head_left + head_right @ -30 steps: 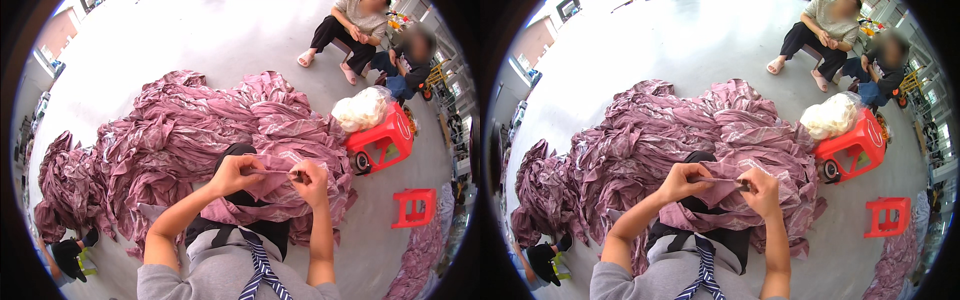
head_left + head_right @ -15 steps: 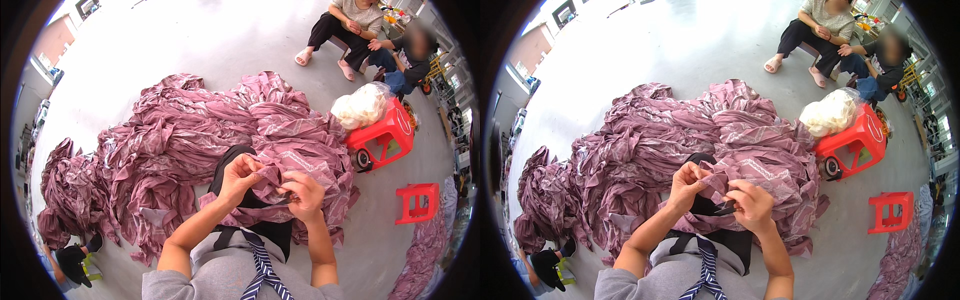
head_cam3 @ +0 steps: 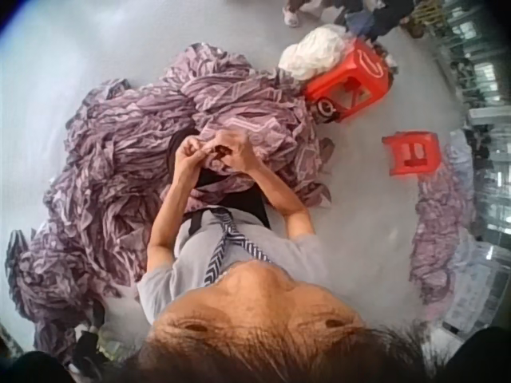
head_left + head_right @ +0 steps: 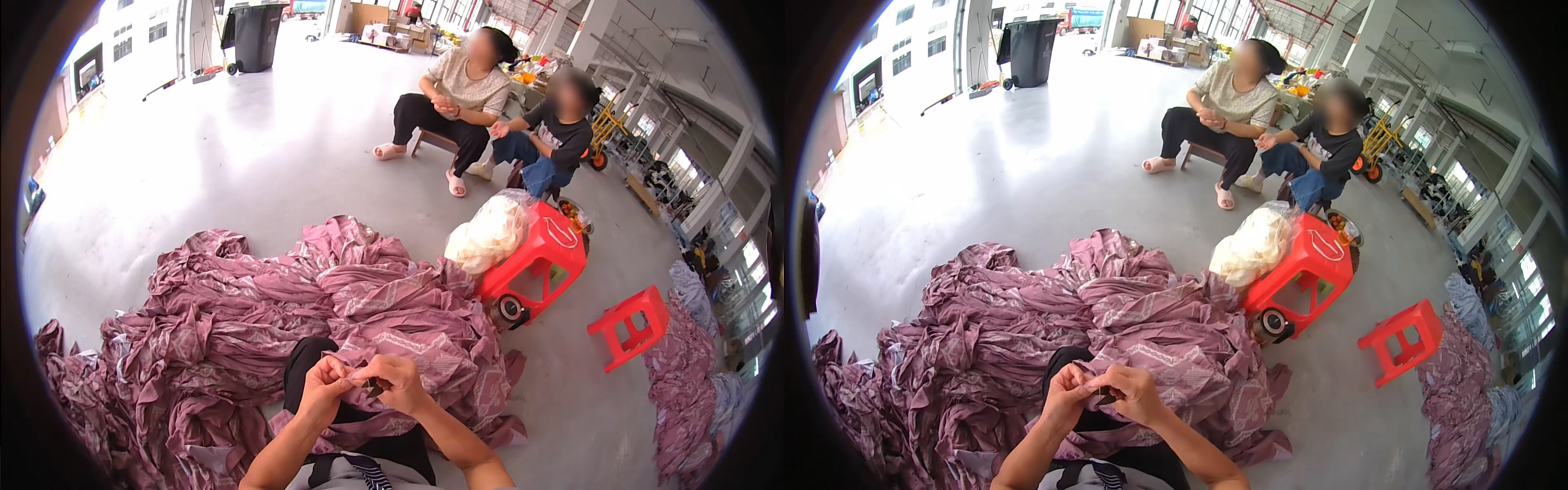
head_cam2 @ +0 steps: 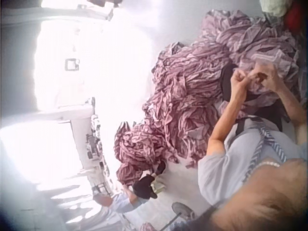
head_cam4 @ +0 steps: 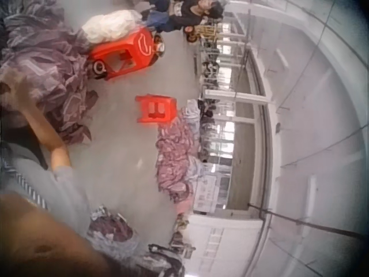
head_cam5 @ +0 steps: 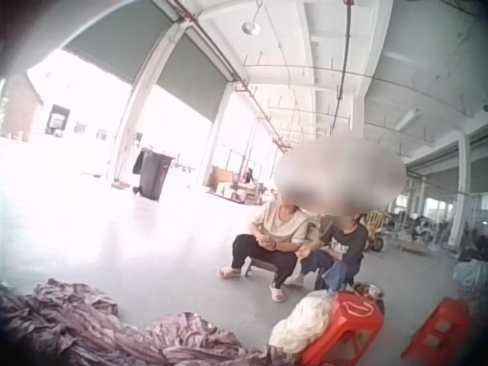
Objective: The person sits on the floor and repeatedly picks up pieces of pink patterned fabric from a large pile. They use scissors to cut off small tags or labels from the fabric edges and then place the pieces back onto the pile. Two other people are visible in the background, sitting and observing.
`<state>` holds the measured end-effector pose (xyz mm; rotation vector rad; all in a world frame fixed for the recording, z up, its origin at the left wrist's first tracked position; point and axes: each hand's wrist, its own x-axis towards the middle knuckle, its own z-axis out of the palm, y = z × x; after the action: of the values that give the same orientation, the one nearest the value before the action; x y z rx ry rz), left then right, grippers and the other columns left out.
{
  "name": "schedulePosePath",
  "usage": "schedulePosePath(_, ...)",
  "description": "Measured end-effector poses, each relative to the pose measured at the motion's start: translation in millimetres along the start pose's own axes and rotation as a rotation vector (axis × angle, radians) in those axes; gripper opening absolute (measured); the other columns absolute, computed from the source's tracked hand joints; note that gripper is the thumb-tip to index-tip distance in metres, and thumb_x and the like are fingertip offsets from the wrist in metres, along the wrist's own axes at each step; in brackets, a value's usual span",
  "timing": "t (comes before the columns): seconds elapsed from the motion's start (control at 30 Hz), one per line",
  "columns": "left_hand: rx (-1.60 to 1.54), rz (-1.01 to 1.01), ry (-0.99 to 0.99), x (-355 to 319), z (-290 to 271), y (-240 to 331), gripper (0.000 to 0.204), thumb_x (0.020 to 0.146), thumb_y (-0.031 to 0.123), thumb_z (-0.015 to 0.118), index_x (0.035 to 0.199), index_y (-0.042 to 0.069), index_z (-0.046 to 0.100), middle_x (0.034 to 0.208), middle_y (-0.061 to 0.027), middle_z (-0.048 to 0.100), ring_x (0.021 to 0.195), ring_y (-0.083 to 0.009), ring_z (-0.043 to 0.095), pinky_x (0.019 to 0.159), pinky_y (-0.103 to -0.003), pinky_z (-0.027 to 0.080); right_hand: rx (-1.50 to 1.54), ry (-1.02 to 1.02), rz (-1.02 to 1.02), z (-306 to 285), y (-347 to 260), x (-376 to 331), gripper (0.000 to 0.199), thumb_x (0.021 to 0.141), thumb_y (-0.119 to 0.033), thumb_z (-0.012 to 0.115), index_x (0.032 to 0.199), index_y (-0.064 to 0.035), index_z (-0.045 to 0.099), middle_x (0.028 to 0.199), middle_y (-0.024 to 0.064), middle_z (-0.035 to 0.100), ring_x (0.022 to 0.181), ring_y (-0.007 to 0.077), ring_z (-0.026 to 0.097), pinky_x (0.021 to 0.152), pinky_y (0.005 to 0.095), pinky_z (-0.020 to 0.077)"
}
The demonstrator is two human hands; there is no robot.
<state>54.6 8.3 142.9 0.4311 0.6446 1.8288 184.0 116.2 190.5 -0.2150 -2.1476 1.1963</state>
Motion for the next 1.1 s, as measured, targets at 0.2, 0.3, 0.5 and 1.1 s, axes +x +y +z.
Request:
schedulePosePath(0.2,0.045,-0.01,0.038,-2.5,-1.7,-3.3,0.019,0.079,-0.006,0.065,0.083,0.005,0.051,0.086,-0.0092,0.066,0.08,-0.0158,0.064,0.076,-0.026,0.05,-0.036,0.082,0.061,3.5,-1.6,-5.0,0.009,0.079,-0.005,0.07,0.08,-0.0051,0.061,0.067,0.0042,0.06,0.055,0.0102,0.054,0.049,0.0236,0.0393)
schedulePosePath(0.3,0.072,0.009,0.032,-2.6,1.0,-1.7,0.019,0.08,-0.007,0.065,0.083,0.005,0.051,0.086,-0.0096,0.066,0.081,-0.0166,0.065,0.076,-0.026,0.05,0.032,0.15,0.137,9.2,1.8,-11.3,0.01,0.08,-0.007,0.071,0.082,-0.0048,0.061,0.063,0.0023,0.057,0.052,0.0079,0.048,0.048,0.0232,0.0364)
schedulePosePath(0.5,0.169,0.058,0.075,0.1,4.7,2.1,0.02,0.08,-0.01,0.062,0.082,0.006,0.052,0.084,0.0,0.057,0.074,-0.0078,0.057,0.072,-0.019,0.046,0.081,0.259,0.167,13.2,-2.3,-9.6,0.016,0.086,-0.014,0.068,0.08,-0.0053,0.056,0.061,-0.0019,0.055,0.052,0.0023,0.046,0.047,0.0191,0.0346)
schedulePosePath(1.1,0.264,0.269,0.079,-9.4,5.8,6.2,0.01,0.088,0.001,0.062,0.085,0.003,0.052,0.096,-0.0058,0.064,0.084,-0.0051,0.057,0.077,-0.02,0.048,0.358,0.226,0.291,1.9,-7.1,16.2,0.024,0.089,-0.022,0.067,0.088,-0.0017,0.055,0.068,-0.0021,0.054,0.058,0.002,0.046,0.054,0.0166,0.0364)
